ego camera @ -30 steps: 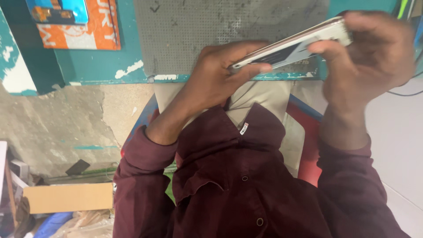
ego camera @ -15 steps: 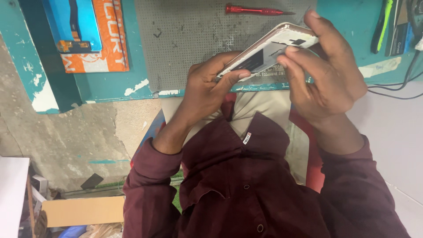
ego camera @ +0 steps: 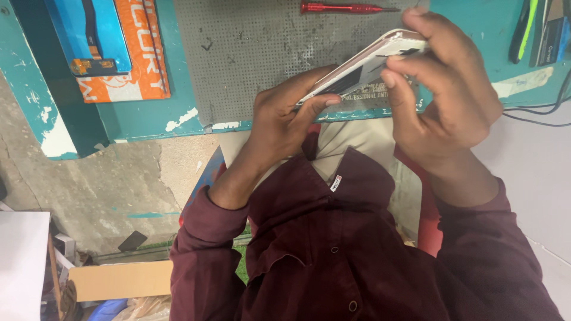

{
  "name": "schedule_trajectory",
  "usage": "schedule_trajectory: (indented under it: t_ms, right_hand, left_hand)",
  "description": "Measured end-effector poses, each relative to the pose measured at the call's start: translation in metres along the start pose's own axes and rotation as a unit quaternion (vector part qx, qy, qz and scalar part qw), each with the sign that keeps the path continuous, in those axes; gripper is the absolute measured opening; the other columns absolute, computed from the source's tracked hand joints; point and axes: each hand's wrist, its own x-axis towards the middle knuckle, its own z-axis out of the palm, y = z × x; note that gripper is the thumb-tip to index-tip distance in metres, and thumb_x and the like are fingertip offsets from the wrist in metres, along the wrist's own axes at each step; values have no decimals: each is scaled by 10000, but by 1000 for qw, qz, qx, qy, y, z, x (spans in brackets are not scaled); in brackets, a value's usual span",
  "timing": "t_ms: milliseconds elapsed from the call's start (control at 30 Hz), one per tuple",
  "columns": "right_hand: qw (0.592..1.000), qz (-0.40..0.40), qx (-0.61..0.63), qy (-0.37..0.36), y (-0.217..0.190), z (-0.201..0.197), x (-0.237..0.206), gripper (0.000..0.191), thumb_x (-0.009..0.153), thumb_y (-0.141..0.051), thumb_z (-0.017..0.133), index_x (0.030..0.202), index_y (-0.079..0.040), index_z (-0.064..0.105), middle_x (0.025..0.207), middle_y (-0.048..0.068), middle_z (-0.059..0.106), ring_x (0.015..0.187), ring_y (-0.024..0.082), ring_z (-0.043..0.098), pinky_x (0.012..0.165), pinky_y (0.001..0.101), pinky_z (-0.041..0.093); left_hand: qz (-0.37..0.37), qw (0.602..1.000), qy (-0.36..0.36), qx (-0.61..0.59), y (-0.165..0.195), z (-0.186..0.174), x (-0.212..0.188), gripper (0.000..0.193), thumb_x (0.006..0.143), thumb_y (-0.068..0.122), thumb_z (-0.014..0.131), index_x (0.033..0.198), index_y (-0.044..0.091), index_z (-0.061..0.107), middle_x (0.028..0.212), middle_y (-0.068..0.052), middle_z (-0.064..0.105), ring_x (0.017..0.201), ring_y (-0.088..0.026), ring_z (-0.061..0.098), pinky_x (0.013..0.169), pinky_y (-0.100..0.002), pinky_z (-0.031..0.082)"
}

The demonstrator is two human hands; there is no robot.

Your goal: The person uses a red screwdriver to remove screws from the back of a white smartphone. They then pry open the back cover and separate it from the main body, exposing the internal components.

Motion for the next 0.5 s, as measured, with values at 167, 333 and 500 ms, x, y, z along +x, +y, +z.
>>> schedule_trajectory:
  t_ms: [167,333,500]
  right_hand:
    - [997,55,44,-17,-4,-2,5,192,997,64,812,1098,80,650,1321,291,647,1189,370,692,992,393,585]
    - [998,20,32,-44,-13,-9,19,161,927,46,786,989,76,641,1354,351,592,1347,449,568,1084,497,531]
    - [997,-60,-20,-47,-10,-8,24,184,834,-2,831,907,53,671,1261,327,618,1313,470,470,1042,587,505]
  left_hand:
    - [-2,1000,-5,-13,-2,-2,2,316,1072,192,681,1356,55,656,1233,-95,764,1078,-154,769,913,-289,637]
    - [11,1000,-9,-20,-10,-3,6,344,1080,189,698,1393,62,634,1180,-87,767,1056,-141,761,918,-272,625]
    - [-32,997,31,-63,-14,1,9,404,1088,180,680,1461,61,584,1229,-72,751,1126,-133,733,1023,-299,625]
